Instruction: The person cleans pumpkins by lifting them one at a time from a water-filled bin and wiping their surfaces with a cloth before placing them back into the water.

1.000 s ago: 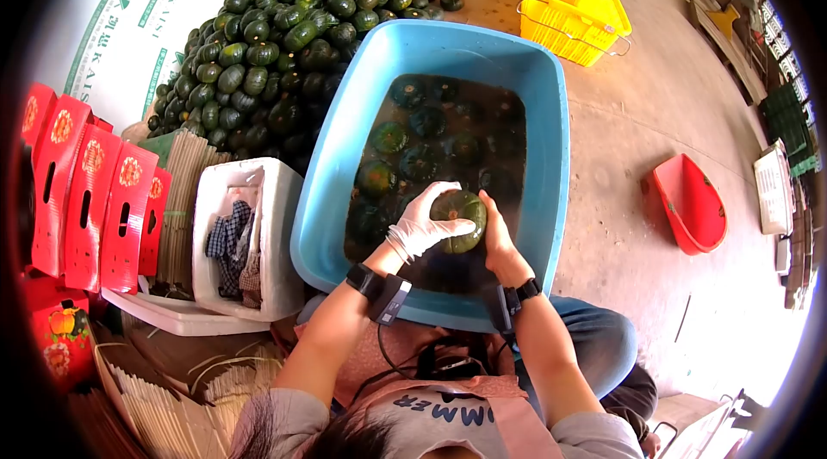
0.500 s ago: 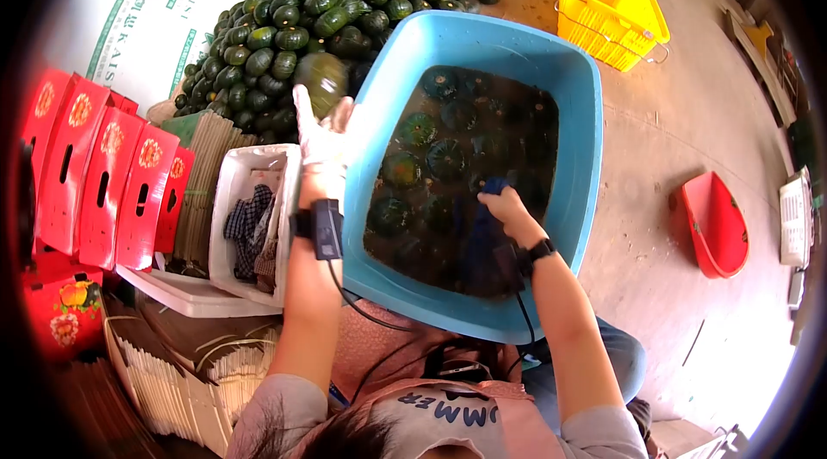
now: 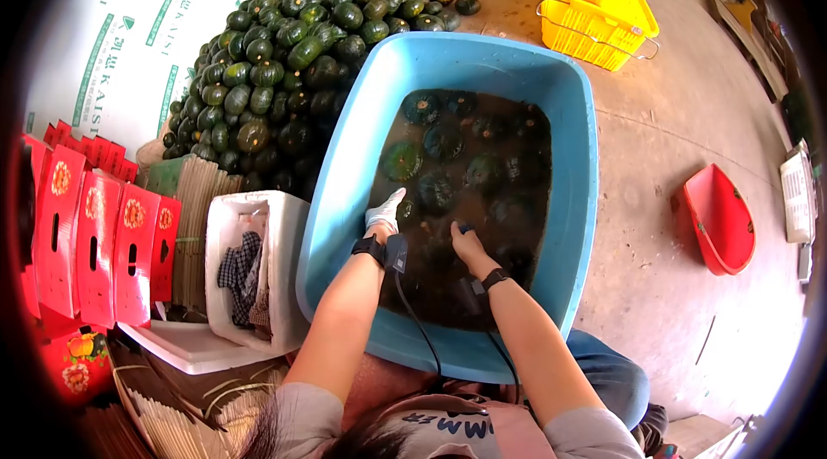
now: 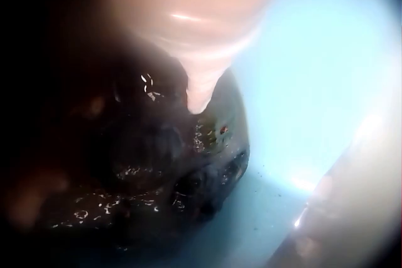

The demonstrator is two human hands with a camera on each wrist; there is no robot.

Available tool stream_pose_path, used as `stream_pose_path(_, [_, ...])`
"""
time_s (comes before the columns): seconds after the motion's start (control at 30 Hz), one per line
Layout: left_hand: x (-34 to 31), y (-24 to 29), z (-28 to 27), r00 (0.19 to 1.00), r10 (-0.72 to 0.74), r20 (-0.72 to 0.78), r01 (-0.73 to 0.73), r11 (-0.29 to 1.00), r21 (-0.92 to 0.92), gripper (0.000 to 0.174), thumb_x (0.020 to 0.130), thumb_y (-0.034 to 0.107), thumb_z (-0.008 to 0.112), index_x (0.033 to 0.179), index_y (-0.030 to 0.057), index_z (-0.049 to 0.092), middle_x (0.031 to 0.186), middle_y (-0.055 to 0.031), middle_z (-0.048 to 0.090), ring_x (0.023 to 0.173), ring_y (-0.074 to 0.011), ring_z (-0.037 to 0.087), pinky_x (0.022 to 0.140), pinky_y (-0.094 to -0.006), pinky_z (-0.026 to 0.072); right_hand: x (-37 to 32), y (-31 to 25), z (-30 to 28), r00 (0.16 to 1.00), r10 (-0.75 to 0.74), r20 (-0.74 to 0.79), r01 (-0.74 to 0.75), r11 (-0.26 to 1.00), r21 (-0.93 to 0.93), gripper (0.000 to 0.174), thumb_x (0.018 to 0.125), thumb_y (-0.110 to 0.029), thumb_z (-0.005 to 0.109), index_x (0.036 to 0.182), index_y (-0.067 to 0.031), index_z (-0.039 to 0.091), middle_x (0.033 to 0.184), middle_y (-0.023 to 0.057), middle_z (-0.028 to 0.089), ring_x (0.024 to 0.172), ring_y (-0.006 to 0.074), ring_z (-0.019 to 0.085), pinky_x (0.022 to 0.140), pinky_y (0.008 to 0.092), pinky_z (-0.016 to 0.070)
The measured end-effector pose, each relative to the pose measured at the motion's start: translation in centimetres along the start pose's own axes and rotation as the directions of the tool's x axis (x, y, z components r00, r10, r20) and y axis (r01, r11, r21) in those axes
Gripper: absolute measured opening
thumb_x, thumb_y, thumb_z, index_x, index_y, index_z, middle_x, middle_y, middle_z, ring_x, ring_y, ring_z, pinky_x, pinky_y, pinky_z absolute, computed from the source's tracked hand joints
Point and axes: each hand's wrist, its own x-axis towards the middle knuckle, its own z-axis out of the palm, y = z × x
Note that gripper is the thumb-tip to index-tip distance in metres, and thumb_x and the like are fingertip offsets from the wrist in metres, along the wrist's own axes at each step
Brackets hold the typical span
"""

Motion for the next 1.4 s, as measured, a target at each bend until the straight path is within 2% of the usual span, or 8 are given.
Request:
stream_pose_path(0.27, [1.8,-3.4,2.3,0.888,0.19,0.418,-0.364,0.846,0.389,0.113,0.063,0.022,0.087,0.151,0.0054,0.017,0.139,-0.0232,0.046,0.12,-0.0309,0.053,0.093,-0.0391,0.0477,-3.0,-0.2,1.7,0.948,-0.299,-0.108,0.303,0.953,0.02,0.091,0.089,-0.066,0.042,0.149,-0.0006,0.021,0.154,0.0238,0.02,0.144,0.0359,0.015,0.116,0.0421,0.0171])
stream_pose_path(0.37, [-9.6,1.1,-0.7,0.815,0.141,0.562,-0.09,0.989,-0.118,0.087,0.069,0.007,0.08,0.142,0.007,0.035,0.126,-0.0174,0.055,0.111,-0.0278,0.057,0.093,-0.0389,0.0471,-5.1,-0.7,1.0,0.921,-0.374,-0.107,0.379,0.925,0.03,0.094,0.089,-0.067,0.044,0.151,-0.0026,0.014,0.157,0.0207,0.014,0.146,0.0322,0.009,0.117,0.0418,0.0136])
stream_pose_path(0.5, [-13.3,2.0,-4.5,0.66,0.216,0.72,-0.26,0.964,-0.051,0.08,0.074,0.025,0.081,0.14,0.0134,0.039,0.128,-0.0089,0.055,0.122,-0.0246,0.049,0.1,-0.0436,0.0412,-9.9,-2.9,-0.7,0.848,-0.523,-0.085,0.491,0.716,0.496,0.089,0.093,-0.06,0.046,0.152,-0.004,0.011,0.157,0.0126,0.016,0.145,0.0224,0.011,0.116,0.0358,0.0142])
stream_pose_path(0.6, [-19.2,2.7,-6.8,0.511,0.203,0.835,0.198,0.918,-0.344,0.061,0.089,0.057,0.055,0.137,0.0197,0.046,0.134,-0.0043,0.052,0.122,-0.0236,0.049,0.102,-0.0504,0.038,-11.8,-3.2,0.7,0.642,-0.748,-0.17,0.718,0.508,0.476,0.082,0.094,-0.05,0.052,0.151,-0.0022,0.018,0.155,0.0145,0.022,0.144,0.0264,0.018,0.116,0.0329,0.0155])
stream_pose_path(0.77, [-18.3,-0.5,-6.4,0.6,0.272,0.752,0.442,0.671,-0.595,0.052,0.09,0.057,0.055,0.105,0.0079,0.064,0.102,-0.0071,0.066,0.092,-0.0241,0.064,0.09,-0.0397,0.0501,-16.0,-1.6,3.5,0.399,-0.909,0.123,0.8,0.279,-0.53,0.06,0.1,-0.037,0.032,0.14,0.0064,0.033,0.148,0.0285,0.027,0.144,0.0396,0.008,0.118,0.0498,0.0002])
stream_pose_path(0.87, [-20.0,0.3,-8.3,0.575,0.252,0.778,0.329,0.8,-0.502,0.075,0.08,0.075,0.052,0.109,0.0061,0.06,0.104,-0.012,0.066,0.091,-0.027,0.064,0.088,-0.0438,0.0519,-17.7,0.0,4.7,0.333,-0.936,0.117,0.845,0.241,-0.477,0.064,0.099,-0.048,0.031,0.14,0.0,0.042,0.155,0.0186,0.019,0.143,0.0481,-0.002,0.106,0.0681,0.0231])
stream_pose_path(1.13, [-14.7,0.5,-5.8,0.272,0.576,0.771,0.206,0.748,-0.631,0.045,0.1,0.047,0.036,0.122,0.0121,0.054,0.116,-0.0059,0.058,0.108,-0.0212,0.058,0.093,-0.0375,0.0469,-17.9,-9.2,3.7,0.657,-0.716,-0.237,0.603,0.687,-0.405,0.058,0.097,-0.048,0.038,0.111,0.001,0.065,0.134,0.0243,0.047,0.133,0.0451,0.033,0.103,0.0586,0.0356])
stream_pose_path(1.4, [-20.6,1.9,-6.7,0.497,0.392,0.774,0.44,0.655,-0.614,0.071,0.084,0.065,0.054,0.127,0.0079,0.053,0.126,-0.0116,0.057,0.117,-0.0313,0.054,0.101,-0.0491,0.0424,-11.8,-8.3,-1.6,0.754,-0.644,-0.13,0.654,0.716,0.244,0.045,0.095,-0.033,0.044,0.101,0.0052,0.065,0.096,0.0173,0.069,0.092,0.0254,0.065,0.086,0.0356,0.0474])
